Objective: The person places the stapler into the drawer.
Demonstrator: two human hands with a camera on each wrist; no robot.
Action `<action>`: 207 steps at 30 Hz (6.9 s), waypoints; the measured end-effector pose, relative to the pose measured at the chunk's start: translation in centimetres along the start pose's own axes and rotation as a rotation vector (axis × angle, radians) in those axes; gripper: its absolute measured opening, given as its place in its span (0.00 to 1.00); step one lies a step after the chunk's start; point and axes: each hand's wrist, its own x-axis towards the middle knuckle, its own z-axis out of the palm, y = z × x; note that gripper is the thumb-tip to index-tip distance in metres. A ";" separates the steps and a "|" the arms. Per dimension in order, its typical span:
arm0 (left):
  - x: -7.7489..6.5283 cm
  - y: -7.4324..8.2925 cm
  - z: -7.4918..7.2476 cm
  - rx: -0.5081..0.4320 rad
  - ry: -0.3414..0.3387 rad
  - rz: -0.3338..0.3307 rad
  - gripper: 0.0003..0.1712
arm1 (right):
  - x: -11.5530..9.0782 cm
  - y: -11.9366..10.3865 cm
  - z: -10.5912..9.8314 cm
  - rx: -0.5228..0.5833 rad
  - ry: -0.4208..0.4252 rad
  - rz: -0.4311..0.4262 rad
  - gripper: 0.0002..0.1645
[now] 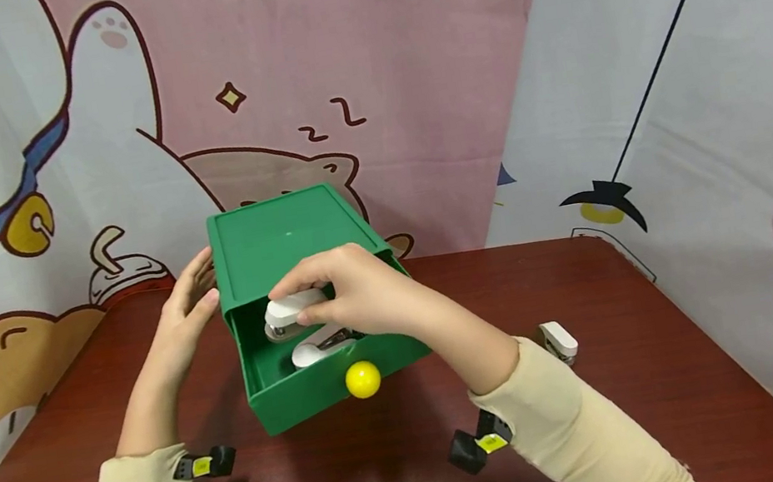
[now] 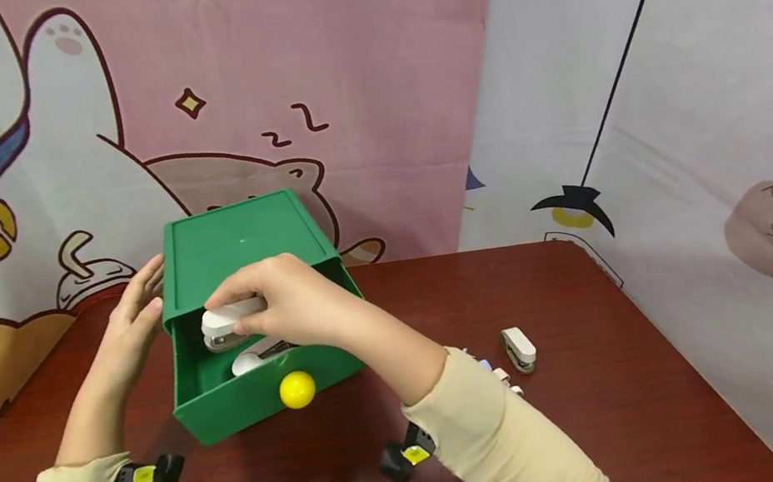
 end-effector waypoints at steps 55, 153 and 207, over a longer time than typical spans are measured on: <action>0.0 -0.3 0.0 -0.014 0.001 0.010 0.33 | -0.7 0.0 -0.1 0.038 0.081 0.001 0.19; 0.2 -0.5 0.1 -0.058 0.012 0.035 0.33 | -3.8 6.4 5.1 0.262 0.433 0.067 0.20; 0.2 -0.2 -0.1 0.015 -0.004 0.010 0.33 | -7.2 8.5 8.3 0.249 0.217 0.115 0.16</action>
